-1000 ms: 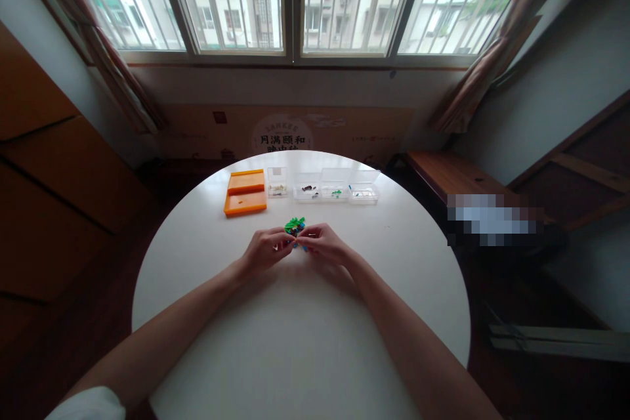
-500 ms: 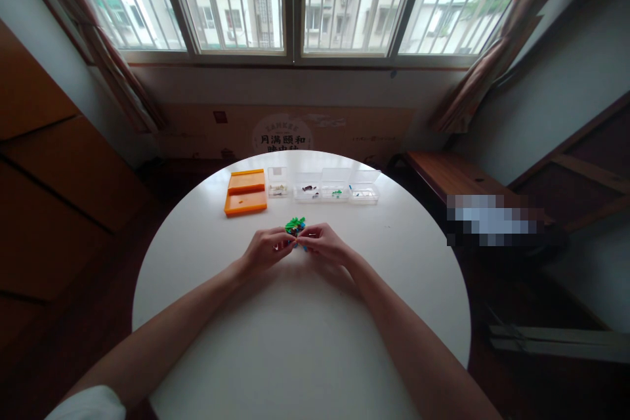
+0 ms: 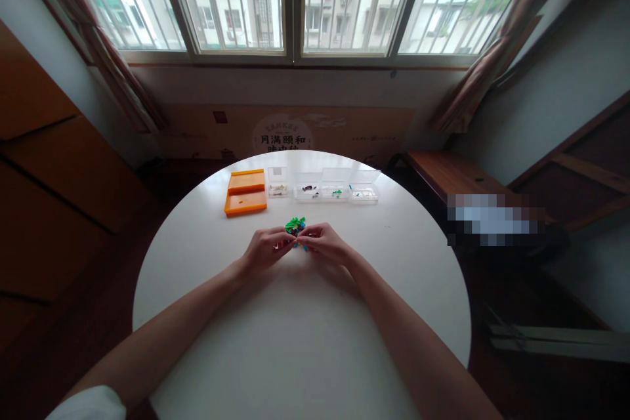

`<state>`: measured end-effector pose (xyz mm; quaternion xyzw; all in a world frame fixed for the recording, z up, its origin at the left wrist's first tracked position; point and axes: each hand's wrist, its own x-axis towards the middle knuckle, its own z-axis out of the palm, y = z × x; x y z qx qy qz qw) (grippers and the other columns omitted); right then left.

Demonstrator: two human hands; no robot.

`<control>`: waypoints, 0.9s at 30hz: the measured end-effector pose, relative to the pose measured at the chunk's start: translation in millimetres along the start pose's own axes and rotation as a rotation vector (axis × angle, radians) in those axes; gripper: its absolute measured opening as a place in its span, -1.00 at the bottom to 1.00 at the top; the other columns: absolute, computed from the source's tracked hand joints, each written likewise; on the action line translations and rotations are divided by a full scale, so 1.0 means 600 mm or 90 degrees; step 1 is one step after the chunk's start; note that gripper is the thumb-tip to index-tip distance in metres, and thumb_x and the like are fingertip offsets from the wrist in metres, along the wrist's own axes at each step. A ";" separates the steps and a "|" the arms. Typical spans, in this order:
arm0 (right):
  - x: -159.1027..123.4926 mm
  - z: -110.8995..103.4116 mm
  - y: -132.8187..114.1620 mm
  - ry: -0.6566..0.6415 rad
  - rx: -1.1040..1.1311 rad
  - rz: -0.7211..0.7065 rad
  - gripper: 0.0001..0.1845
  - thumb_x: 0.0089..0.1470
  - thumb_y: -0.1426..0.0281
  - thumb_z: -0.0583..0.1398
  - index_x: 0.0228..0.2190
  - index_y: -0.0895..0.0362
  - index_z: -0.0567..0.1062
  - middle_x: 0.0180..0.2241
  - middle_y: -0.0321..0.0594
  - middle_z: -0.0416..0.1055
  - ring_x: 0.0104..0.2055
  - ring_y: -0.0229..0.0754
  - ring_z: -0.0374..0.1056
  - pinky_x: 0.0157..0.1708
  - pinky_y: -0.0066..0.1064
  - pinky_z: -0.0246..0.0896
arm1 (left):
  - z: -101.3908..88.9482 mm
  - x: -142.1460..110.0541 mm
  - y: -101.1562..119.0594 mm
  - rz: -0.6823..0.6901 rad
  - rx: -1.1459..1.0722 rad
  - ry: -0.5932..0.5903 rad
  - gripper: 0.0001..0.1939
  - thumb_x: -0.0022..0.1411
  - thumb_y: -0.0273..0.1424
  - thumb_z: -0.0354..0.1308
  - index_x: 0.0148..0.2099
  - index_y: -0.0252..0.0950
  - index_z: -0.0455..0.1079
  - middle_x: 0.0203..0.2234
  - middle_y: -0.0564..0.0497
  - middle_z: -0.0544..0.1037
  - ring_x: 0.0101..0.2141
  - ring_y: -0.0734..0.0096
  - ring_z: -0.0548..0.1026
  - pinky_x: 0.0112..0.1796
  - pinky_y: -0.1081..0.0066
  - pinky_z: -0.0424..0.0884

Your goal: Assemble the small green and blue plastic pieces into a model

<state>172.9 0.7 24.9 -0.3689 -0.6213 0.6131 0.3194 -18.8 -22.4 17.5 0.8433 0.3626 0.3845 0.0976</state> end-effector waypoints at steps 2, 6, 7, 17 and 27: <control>0.000 -0.001 0.002 -0.002 0.003 -0.002 -0.61 -0.20 0.15 0.28 -0.46 0.26 0.52 -0.68 -0.34 0.26 -0.63 -0.38 0.11 -0.64 -0.52 -0.07 | 0.000 0.000 0.001 0.001 0.001 0.006 -0.83 0.19 -0.36 0.09 -0.32 -0.31 0.47 -0.52 0.02 0.46 -0.58 0.61 0.34 -0.51 0.59 0.25; 0.001 -0.002 0.006 -0.010 0.003 -0.007 -0.60 -0.19 0.14 0.28 -0.45 0.26 0.52 -0.67 -0.34 0.26 -0.62 -0.38 0.11 -0.64 -0.52 -0.06 | 0.001 -0.001 0.001 -0.002 0.006 0.005 -0.83 0.19 -0.36 0.08 -0.31 -0.30 0.47 -0.52 0.02 0.46 -0.57 0.60 0.34 -0.51 0.58 0.25; 0.001 -0.002 0.006 -0.012 0.001 -0.009 -0.60 -0.19 0.14 0.28 -0.45 0.26 0.52 -0.67 -0.35 0.26 -0.62 -0.39 0.10 -0.64 -0.52 -0.07 | 0.001 -0.001 0.001 -0.002 0.006 0.003 -0.83 0.19 -0.36 0.09 -0.30 -0.30 0.48 -0.52 0.02 0.46 -0.57 0.60 0.34 -0.51 0.58 0.25; 0.000 -0.001 0.003 -0.003 0.012 -0.006 -0.60 -0.20 0.15 0.29 -0.46 0.26 0.52 -0.66 -0.33 0.27 -0.62 -0.38 0.11 -0.64 -0.52 -0.06 | 0.000 -0.001 0.000 -0.006 -0.003 -0.003 -0.83 0.19 -0.37 0.08 -0.28 -0.29 0.48 -0.51 0.01 0.47 -0.57 0.60 0.34 -0.51 0.58 0.25; 0.000 -0.003 0.003 -0.008 0.002 -0.006 -0.58 -0.22 0.13 0.29 -0.45 0.26 0.53 -0.65 -0.32 0.28 -0.61 -0.38 0.12 -0.63 -0.52 -0.06 | -0.001 0.001 0.001 0.009 -0.003 0.006 -0.80 0.20 -0.33 0.08 -0.33 -0.32 0.48 -0.53 0.01 0.46 -0.59 0.61 0.35 -0.52 0.59 0.25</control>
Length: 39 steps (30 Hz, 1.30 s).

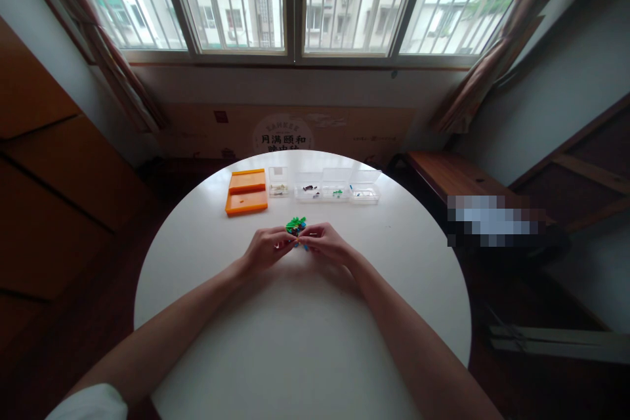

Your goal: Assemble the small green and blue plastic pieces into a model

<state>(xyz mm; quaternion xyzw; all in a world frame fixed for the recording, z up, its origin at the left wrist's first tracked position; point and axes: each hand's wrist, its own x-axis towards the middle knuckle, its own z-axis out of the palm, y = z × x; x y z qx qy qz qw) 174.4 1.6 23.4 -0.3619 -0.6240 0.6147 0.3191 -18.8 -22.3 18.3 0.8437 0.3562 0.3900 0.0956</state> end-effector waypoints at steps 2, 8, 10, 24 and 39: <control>0.000 0.000 0.000 -0.003 -0.002 -0.003 -0.58 -0.22 0.13 0.29 -0.45 0.26 0.53 -0.64 -0.32 0.29 -0.61 -0.38 0.12 -0.63 -0.52 -0.06 | 0.000 0.000 0.000 0.002 0.000 -0.001 -0.80 0.20 -0.33 0.08 -0.33 -0.31 0.48 -0.54 0.01 0.46 -0.58 0.60 0.35 -0.52 0.59 0.26; -0.001 0.000 -0.001 -0.006 -0.009 -0.002 -0.58 -0.21 0.12 0.28 -0.44 0.26 0.52 -0.64 -0.32 0.28 -0.61 -0.38 0.12 -0.63 -0.52 -0.05 | 0.000 0.000 0.000 0.004 -0.002 -0.001 -0.79 0.20 -0.33 0.07 -0.33 -0.32 0.48 -0.55 0.01 0.46 -0.59 0.60 0.34 -0.52 0.59 0.26; -0.001 0.000 0.000 -0.007 -0.007 -0.003 -0.58 -0.21 0.13 0.28 -0.44 0.26 0.52 -0.65 -0.32 0.28 -0.61 -0.38 0.12 -0.63 -0.52 -0.06 | 0.001 0.000 0.000 0.002 -0.003 -0.001 -0.80 0.20 -0.33 0.08 -0.33 -0.32 0.48 -0.55 0.01 0.46 -0.59 0.60 0.34 -0.52 0.59 0.26; 0.000 0.000 0.000 -0.007 -0.013 0.001 -0.58 -0.19 0.12 0.27 -0.47 0.27 0.51 -0.67 -0.34 0.25 -0.62 -0.39 0.10 -0.64 -0.53 -0.05 | 0.001 -0.001 -0.001 -0.002 -0.001 -0.011 -0.80 0.20 -0.34 0.08 -0.32 -0.33 0.48 -0.54 0.00 0.46 -0.58 0.59 0.35 -0.50 0.57 0.27; -0.003 0.001 -0.005 -0.004 -0.018 0.003 -0.60 -0.19 0.13 0.27 -0.48 0.26 0.51 -0.67 -0.33 0.26 -0.61 -0.38 0.12 -0.63 -0.52 -0.04 | 0.002 -0.001 -0.001 0.007 -0.001 -0.008 -0.79 0.21 -0.33 0.06 -0.31 -0.33 0.47 -0.54 0.00 0.46 -0.58 0.58 0.37 -0.51 0.58 0.27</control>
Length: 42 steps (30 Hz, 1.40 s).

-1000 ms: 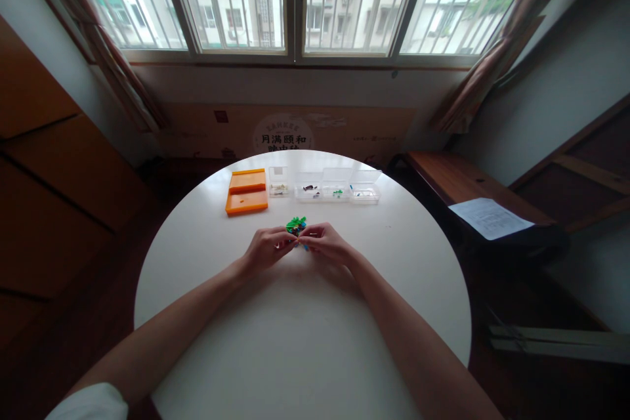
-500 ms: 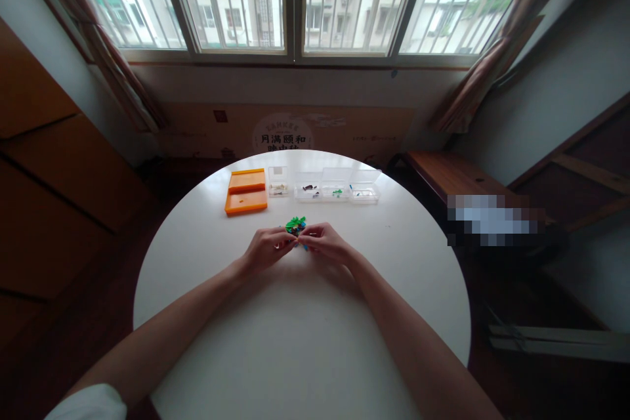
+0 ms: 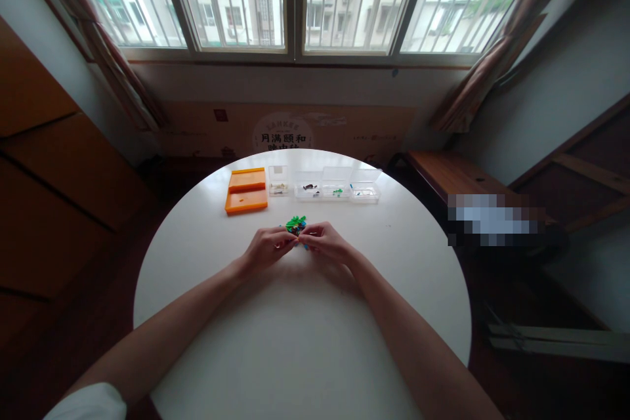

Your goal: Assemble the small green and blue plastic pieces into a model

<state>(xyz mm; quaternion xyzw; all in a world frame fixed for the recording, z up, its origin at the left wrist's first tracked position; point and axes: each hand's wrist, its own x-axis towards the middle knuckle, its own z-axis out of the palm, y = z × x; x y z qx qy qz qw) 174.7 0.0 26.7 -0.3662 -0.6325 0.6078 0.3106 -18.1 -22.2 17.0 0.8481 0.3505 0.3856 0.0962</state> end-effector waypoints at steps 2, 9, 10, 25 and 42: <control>0.000 0.000 0.000 -0.002 0.001 -0.004 -0.61 -0.18 0.14 0.27 -0.48 0.26 0.51 -0.67 -0.33 0.26 -0.61 -0.38 0.12 -0.63 -0.52 -0.04 | 0.000 0.000 0.001 -0.002 0.000 -0.003 -0.80 0.21 -0.34 0.07 -0.31 -0.33 0.48 -0.54 0.00 0.46 -0.58 0.58 0.36 -0.50 0.58 0.27; 0.000 0.000 0.001 -0.001 -0.002 -0.003 -0.59 -0.19 0.12 0.27 -0.47 0.25 0.51 -0.64 -0.32 0.28 -0.60 -0.37 0.14 -0.62 -0.52 -0.03 | -0.002 0.000 0.003 -0.007 -0.003 -0.008 -0.77 0.22 -0.32 0.05 -0.30 -0.33 0.48 -0.53 -0.01 0.47 -0.58 0.58 0.37 -0.51 0.58 0.28; 0.000 0.000 0.001 -0.003 -0.004 -0.004 -0.59 -0.19 0.12 0.27 -0.46 0.25 0.51 -0.64 -0.32 0.28 -0.60 -0.37 0.14 -0.62 -0.52 -0.03 | -0.002 0.000 0.003 -0.006 -0.004 -0.009 -0.77 0.22 -0.32 0.05 -0.30 -0.33 0.48 -0.53 -0.01 0.47 -0.58 0.58 0.37 -0.51 0.58 0.28; 0.002 -0.001 0.003 -0.015 -0.008 -0.017 -0.65 -0.15 0.18 0.26 -0.46 0.26 0.50 -0.65 -0.33 0.27 -0.60 -0.38 0.14 -0.62 -0.53 -0.02 | -0.002 0.000 0.003 -0.004 -0.002 -0.010 -0.80 0.20 -0.35 0.07 -0.32 -0.32 0.48 -0.54 0.00 0.48 -0.59 0.60 0.35 -0.51 0.59 0.26; 0.001 -0.001 0.002 -0.014 -0.007 -0.011 -0.62 -0.17 0.14 0.26 -0.47 0.25 0.49 -0.65 -0.34 0.26 -0.60 -0.38 0.13 -0.62 -0.52 -0.03 | -0.001 0.000 0.001 -0.009 0.005 -0.003 -0.82 0.19 -0.35 0.08 -0.30 -0.30 0.47 -0.55 0.02 0.46 -0.59 0.60 0.34 -0.51 0.57 0.25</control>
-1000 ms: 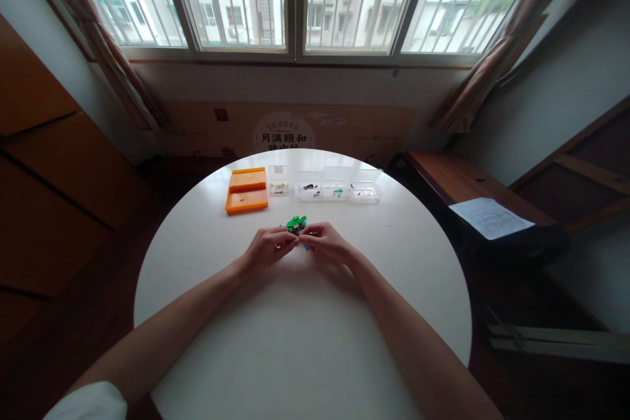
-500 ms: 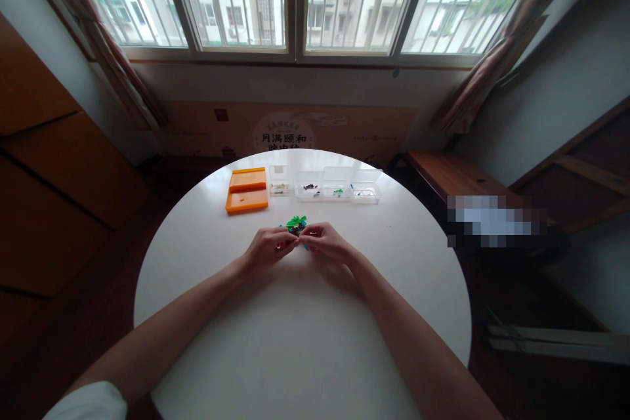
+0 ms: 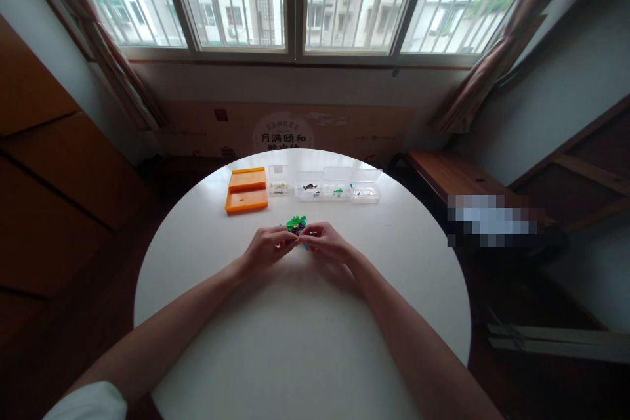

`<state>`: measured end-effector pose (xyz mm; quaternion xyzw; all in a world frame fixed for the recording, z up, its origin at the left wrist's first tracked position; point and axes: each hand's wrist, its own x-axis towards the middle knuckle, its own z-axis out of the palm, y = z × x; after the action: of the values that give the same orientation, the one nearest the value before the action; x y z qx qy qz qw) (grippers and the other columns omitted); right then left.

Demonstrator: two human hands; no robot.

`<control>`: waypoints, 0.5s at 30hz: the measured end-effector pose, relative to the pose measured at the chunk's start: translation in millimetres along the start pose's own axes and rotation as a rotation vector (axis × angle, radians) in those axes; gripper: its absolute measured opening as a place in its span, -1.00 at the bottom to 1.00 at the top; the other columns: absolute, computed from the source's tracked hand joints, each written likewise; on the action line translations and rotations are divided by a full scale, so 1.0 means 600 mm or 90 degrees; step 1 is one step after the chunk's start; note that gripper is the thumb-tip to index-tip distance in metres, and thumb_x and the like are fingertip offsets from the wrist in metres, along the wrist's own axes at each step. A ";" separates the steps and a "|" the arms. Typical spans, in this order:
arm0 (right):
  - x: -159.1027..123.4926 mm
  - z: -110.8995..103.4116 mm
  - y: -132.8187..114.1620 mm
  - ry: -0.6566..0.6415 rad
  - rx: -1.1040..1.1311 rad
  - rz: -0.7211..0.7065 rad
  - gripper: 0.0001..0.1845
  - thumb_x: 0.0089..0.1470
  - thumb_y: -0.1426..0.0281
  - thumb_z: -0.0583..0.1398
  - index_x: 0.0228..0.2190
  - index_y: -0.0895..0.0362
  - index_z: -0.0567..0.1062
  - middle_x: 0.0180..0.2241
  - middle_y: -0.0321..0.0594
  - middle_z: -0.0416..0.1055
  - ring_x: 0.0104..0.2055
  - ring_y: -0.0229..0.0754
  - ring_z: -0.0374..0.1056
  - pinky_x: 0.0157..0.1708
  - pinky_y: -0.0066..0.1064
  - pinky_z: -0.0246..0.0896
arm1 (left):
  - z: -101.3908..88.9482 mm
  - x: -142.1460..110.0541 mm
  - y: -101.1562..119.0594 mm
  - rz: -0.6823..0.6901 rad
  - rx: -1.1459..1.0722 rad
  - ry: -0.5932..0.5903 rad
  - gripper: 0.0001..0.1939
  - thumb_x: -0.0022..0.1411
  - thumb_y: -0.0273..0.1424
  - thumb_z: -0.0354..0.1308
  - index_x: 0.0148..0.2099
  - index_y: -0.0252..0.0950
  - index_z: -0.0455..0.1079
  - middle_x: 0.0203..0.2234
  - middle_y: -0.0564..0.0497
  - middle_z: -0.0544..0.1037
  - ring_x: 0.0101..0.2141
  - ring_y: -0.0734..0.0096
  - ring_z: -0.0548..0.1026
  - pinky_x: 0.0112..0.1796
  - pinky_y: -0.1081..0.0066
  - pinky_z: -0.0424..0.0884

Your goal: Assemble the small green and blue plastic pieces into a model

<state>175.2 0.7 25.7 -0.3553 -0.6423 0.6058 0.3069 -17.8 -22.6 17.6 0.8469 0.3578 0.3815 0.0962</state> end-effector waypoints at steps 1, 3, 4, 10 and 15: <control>0.000 0.000 0.000 0.001 0.000 0.000 -0.62 -0.17 0.14 0.26 -0.47 0.25 0.49 -0.64 -0.34 0.26 -0.60 -0.38 0.13 -0.62 -0.52 -0.03 | 0.000 0.000 0.000 -0.002 -0.002 -0.002 -0.82 0.19 -0.35 0.08 -0.30 -0.30 0.47 -0.55 0.02 0.46 -0.58 0.59 0.34 -0.50 0.57 0.25; 0.001 0.000 0.002 0.003 0.001 0.002 -0.62 -0.17 0.15 0.26 -0.47 0.25 0.49 -0.63 -0.33 0.27 -0.59 -0.37 0.14 -0.61 -0.52 -0.02 | 0.000 0.000 0.000 -0.004 -0.005 -0.009 -0.82 0.19 -0.36 0.08 -0.29 -0.30 0.47 -0.54 0.01 0.46 -0.57 0.59 0.35 -0.50 0.57 0.26; 0.001 0.000 0.002 0.003 0.002 0.003 -0.63 -0.17 0.15 0.26 -0.46 0.25 0.49 -0.63 -0.33 0.28 -0.59 -0.37 0.14 -0.61 -0.52 -0.02 | 0.000 0.000 0.001 -0.004 -0.006 -0.011 -0.82 0.20 -0.36 0.08 -0.29 -0.30 0.47 -0.54 0.01 0.46 -0.57 0.59 0.35 -0.49 0.57 0.26; 0.001 -0.001 0.003 0.005 -0.002 -0.002 -0.63 -0.17 0.16 0.26 -0.46 0.25 0.50 -0.63 -0.33 0.28 -0.59 -0.38 0.13 -0.61 -0.53 -0.03 | -0.002 0.001 0.003 -0.002 -0.003 -0.012 -0.82 0.20 -0.36 0.07 -0.29 -0.31 0.48 -0.54 0.00 0.47 -0.58 0.58 0.35 -0.50 0.58 0.26; 0.000 -0.001 0.003 0.000 -0.001 0.003 -0.62 -0.17 0.15 0.26 -0.46 0.25 0.50 -0.63 -0.33 0.27 -0.60 -0.38 0.13 -0.62 -0.53 -0.04 | -0.001 0.000 0.001 -0.004 -0.014 -0.013 -0.81 0.20 -0.35 0.06 -0.28 -0.31 0.48 -0.52 -0.01 0.48 -0.57 0.58 0.36 -0.49 0.57 0.27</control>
<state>175.6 1.2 24.2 -0.3572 -0.6417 0.6061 0.3054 -17.9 -23.0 18.6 0.8487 0.3548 0.3763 0.1106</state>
